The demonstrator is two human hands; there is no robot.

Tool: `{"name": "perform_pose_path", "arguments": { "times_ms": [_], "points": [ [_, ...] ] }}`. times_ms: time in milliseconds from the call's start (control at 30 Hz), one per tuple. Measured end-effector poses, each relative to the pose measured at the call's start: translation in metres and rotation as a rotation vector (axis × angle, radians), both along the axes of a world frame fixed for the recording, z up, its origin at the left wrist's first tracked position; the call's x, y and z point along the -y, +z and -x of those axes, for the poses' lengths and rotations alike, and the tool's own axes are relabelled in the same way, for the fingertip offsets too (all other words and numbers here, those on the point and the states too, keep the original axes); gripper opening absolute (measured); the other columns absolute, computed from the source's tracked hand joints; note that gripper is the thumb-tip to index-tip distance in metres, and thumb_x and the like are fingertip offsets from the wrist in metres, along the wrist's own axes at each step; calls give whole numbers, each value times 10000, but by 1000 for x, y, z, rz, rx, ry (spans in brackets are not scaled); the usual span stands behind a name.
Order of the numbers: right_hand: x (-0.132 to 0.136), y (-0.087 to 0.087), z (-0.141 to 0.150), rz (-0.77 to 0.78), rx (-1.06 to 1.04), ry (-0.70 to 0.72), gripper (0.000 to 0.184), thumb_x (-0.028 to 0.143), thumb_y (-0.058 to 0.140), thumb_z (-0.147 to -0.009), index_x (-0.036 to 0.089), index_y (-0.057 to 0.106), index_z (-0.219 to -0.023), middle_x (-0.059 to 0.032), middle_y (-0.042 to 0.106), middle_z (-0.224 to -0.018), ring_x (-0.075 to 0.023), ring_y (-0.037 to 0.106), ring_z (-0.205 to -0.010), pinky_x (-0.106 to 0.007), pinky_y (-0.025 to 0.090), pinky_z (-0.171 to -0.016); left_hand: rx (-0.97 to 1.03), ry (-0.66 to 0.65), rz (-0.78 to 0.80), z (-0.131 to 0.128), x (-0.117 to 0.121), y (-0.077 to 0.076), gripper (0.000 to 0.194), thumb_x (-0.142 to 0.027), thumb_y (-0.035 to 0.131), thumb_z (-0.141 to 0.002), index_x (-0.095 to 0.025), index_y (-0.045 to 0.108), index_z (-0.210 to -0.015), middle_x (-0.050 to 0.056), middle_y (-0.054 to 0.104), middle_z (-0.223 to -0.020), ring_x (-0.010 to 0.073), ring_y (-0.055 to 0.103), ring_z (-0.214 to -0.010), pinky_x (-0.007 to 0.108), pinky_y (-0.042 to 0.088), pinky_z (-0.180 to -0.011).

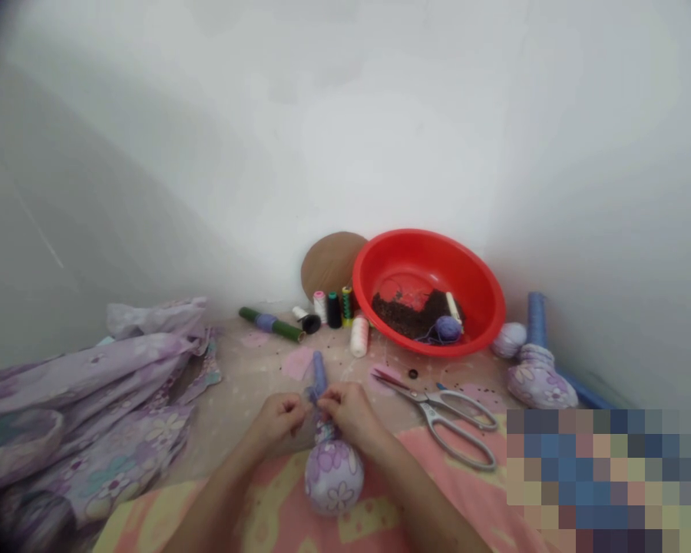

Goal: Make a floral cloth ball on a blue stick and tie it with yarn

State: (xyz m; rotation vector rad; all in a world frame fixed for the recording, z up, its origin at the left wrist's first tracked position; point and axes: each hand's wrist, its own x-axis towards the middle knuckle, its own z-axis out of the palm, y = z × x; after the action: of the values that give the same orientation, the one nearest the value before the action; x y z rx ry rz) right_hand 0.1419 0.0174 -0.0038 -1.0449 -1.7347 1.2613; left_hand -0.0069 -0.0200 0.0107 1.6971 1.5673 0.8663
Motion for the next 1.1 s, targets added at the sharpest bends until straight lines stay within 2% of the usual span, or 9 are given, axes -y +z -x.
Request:
{"name": "perform_pose_path", "arguments": {
  "times_ms": [67,133,267,567,767,867,933,1000,1100],
  "points": [
    [-1,0,0,34,1,22,137,172,506,-646,140,570,-530,40,471,-418,-62,358,-361,-177,267,-360,105,-21,-8,0,3,9,327,-356,446,-693,-147,460,-441,-26,441,-448,85,406,-463,200,330,-480],
    [-2,2,-1,27,12,40,139,180,508,-650,139,591,-546,37,481,-425,-64,366,-367,-177,276,-365,144,-11,-110,0,4,14,316,-361,488,-682,-146,501,-450,17,541,-585,110,492,-584,214,388,-575],
    [0,7,-4,-52,48,81,153,169,504,-655,143,601,-540,29,491,-451,-75,391,-416,-179,291,-396,116,35,-246,0,2,14,300,-356,503,-695,-157,553,-476,63,591,-860,151,533,-821,245,403,-721],
    [1,15,-9,-134,68,234,191,136,442,-665,162,557,-515,46,435,-446,-80,373,-429,-188,267,-416,170,45,-298,-14,-3,14,288,-324,486,-714,-149,583,-506,42,574,-760,127,537,-746,226,409,-701],
    [-2,14,-12,-84,96,297,140,112,460,-640,167,569,-571,41,470,-489,-82,404,-446,-180,301,-427,116,119,-325,-17,-8,12,278,-308,482,-728,-156,590,-522,16,581,-663,118,539,-691,222,406,-683],
    [-2,14,-11,-40,69,284,113,124,485,-638,163,551,-555,46,450,-469,-77,397,-430,-179,300,-416,34,146,-335,-16,-12,10,283,-327,480,-729,-161,615,-545,30,607,-748,144,538,-786,252,394,-756],
    [-2,14,-10,15,38,244,128,147,485,-656,156,533,-538,46,443,-448,-74,393,-406,-182,298,-404,7,186,-375,-14,-14,12,260,-331,462,-740,-168,650,-662,54,592,-928,171,499,-928,278,371,-817],
    [-2,11,-10,72,2,211,139,187,490,-677,149,529,-549,38,468,-454,-72,401,-394,-183,303,-398,40,261,-432,-11,-13,14,277,-319,433,-758,-179,620,-906,71,516,-1099,171,464,-987,284,375,-819],
    [-3,5,-12,122,-65,210,143,234,512,-686,141,529,-579,24,514,-493,-69,419,-404,-184,313,-407,212,271,-343,-9,-9,17,424,-266,408,-757,-177,414,-1172,83,524,-1068,101,533,-682,234,435,-591]
  ]
}}
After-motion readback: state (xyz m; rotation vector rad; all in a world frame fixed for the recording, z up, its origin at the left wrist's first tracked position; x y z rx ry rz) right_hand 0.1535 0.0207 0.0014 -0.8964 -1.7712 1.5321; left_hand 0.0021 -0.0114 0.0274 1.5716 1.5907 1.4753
